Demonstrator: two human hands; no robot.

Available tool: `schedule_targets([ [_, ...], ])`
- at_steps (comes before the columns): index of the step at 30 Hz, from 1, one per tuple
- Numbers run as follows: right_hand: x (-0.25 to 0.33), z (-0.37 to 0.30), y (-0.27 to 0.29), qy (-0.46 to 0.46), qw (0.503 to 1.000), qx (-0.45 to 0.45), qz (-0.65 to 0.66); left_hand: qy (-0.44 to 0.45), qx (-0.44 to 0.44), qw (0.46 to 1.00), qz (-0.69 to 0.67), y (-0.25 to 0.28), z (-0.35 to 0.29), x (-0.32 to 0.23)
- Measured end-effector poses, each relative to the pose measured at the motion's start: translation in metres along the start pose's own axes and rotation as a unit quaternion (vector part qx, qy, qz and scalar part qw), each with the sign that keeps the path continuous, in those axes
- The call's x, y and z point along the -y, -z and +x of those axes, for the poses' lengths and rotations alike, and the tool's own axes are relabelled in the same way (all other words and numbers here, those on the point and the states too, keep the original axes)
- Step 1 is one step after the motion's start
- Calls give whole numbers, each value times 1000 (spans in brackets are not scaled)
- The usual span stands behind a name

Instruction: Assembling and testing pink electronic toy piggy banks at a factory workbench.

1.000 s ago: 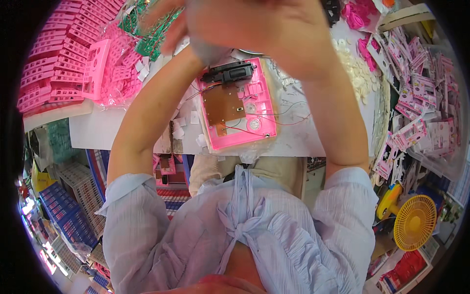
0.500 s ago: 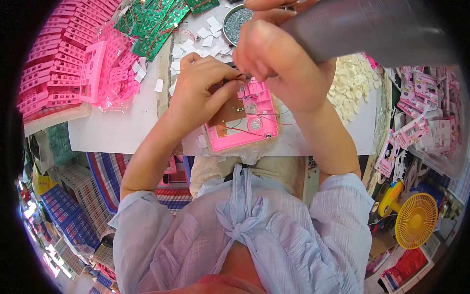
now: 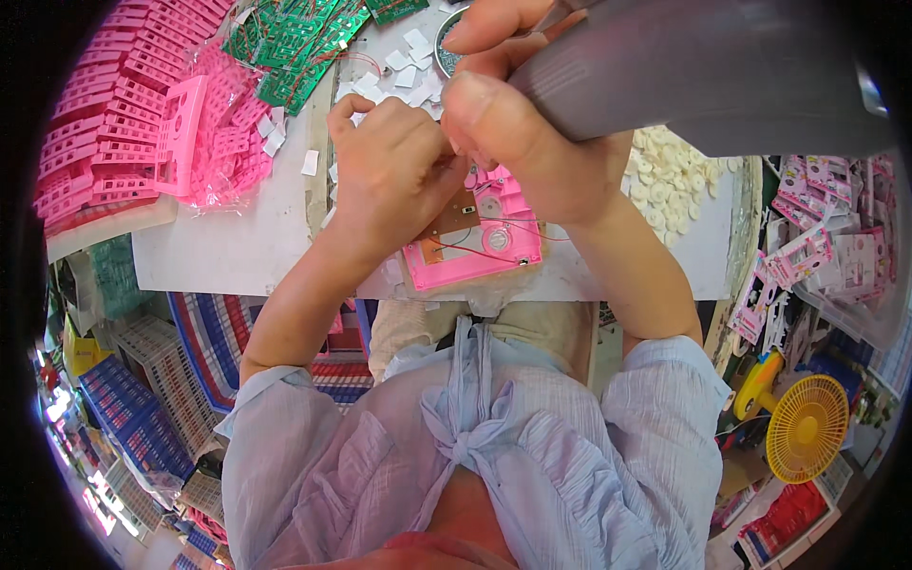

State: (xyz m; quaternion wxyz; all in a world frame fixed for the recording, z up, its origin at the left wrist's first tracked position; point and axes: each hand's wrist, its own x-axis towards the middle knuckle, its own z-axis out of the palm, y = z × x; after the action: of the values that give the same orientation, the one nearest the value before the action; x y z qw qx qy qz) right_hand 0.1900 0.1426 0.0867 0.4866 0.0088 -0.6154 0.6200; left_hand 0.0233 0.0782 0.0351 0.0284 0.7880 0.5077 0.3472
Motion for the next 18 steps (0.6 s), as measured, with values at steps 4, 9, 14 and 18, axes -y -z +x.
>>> schedule_targets([
  [4,-18,-2,14,13,993,-103,-58,39,-38,997,61,0,6,-3],
  [9,-46,-9,27,-37,986,-155,-38,38,41,995,80,-15,-8,11],
  [14,-54,-11,22,-54,984,-143,-86,46,54,996,58,-15,-8,11],
  [18,-53,-13,23,-49,963,-119,-238,51,62,997,1,-20,-4,15],
])
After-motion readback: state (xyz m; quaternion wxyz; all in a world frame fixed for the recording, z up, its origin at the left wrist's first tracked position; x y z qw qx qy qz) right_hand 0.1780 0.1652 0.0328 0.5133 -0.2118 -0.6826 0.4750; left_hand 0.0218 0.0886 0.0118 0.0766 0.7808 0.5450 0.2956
